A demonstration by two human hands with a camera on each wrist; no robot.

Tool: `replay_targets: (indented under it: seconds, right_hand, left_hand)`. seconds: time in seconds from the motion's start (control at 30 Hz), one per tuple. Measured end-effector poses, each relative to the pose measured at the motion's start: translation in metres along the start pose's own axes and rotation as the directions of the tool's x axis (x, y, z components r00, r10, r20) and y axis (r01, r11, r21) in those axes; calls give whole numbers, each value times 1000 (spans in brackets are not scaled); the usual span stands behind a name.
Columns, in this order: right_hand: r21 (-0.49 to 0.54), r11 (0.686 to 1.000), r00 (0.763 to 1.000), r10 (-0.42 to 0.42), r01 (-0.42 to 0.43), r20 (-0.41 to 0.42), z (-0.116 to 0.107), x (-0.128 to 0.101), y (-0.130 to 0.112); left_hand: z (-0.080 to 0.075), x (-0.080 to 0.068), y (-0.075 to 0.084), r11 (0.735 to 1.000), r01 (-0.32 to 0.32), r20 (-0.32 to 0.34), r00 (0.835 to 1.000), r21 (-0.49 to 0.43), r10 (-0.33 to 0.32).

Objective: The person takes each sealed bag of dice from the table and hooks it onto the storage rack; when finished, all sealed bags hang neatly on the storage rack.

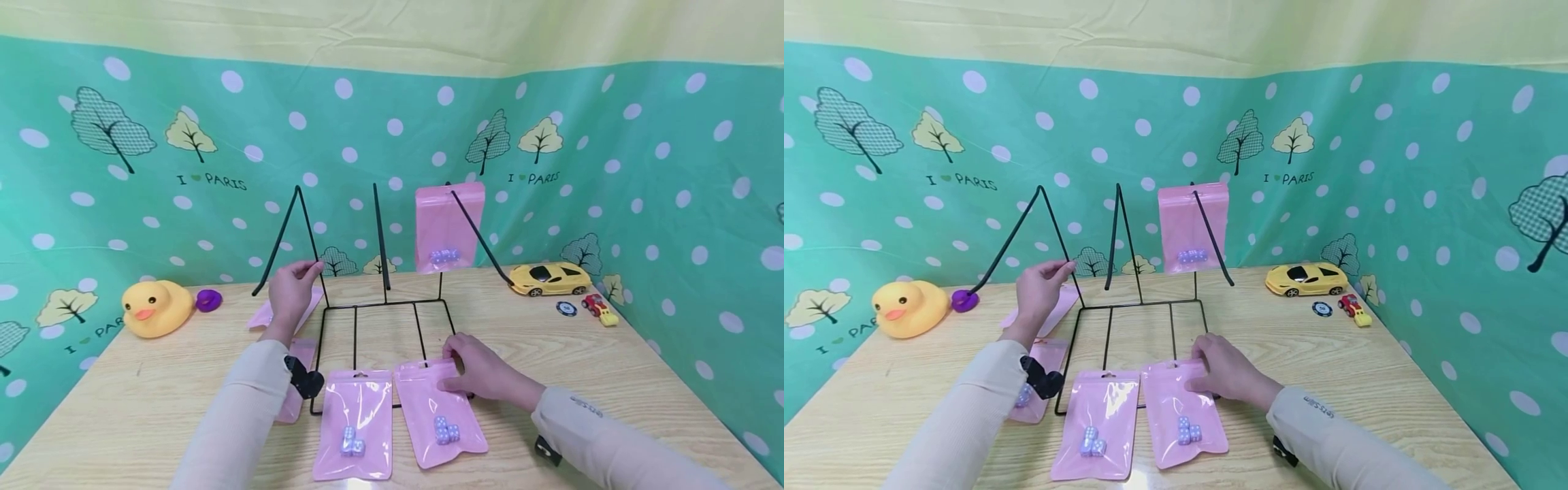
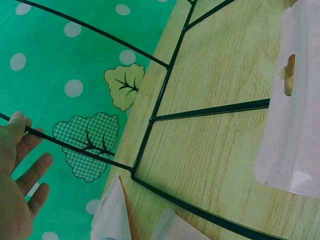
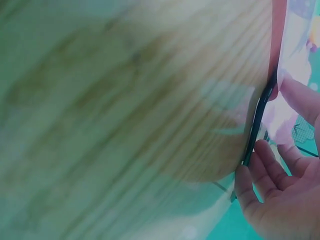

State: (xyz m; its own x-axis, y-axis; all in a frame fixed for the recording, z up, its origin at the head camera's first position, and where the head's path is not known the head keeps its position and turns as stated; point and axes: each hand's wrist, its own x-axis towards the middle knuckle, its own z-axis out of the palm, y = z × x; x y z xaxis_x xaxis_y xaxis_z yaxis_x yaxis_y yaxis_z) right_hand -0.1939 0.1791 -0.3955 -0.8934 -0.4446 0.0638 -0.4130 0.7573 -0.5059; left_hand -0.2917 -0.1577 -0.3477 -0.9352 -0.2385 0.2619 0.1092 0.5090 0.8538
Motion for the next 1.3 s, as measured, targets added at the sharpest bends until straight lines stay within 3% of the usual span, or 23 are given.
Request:
replay_targets:
  seconds: [0.43,0.8,1.1,1.3]
  right_hand:
    - [-1,994,992,-109,109,63,-7,1,8]
    - [197,979,993,-81,62,88,-20,-2,11]
    - [255,958,989,-143,128,39,-32,-10,8]
    - [294,947,984,-156,126,81,-48,-13,5]
  left_hand:
    - [2,2,-1,1000,-1,3,1000,-3,1]
    - [1,0,0,1000,-8,0,1000,5,8]
    - [2,0,1,1000,-4,2,1000,6,4]
    - [1,0,1,1000,1,8,1000,12,-1]
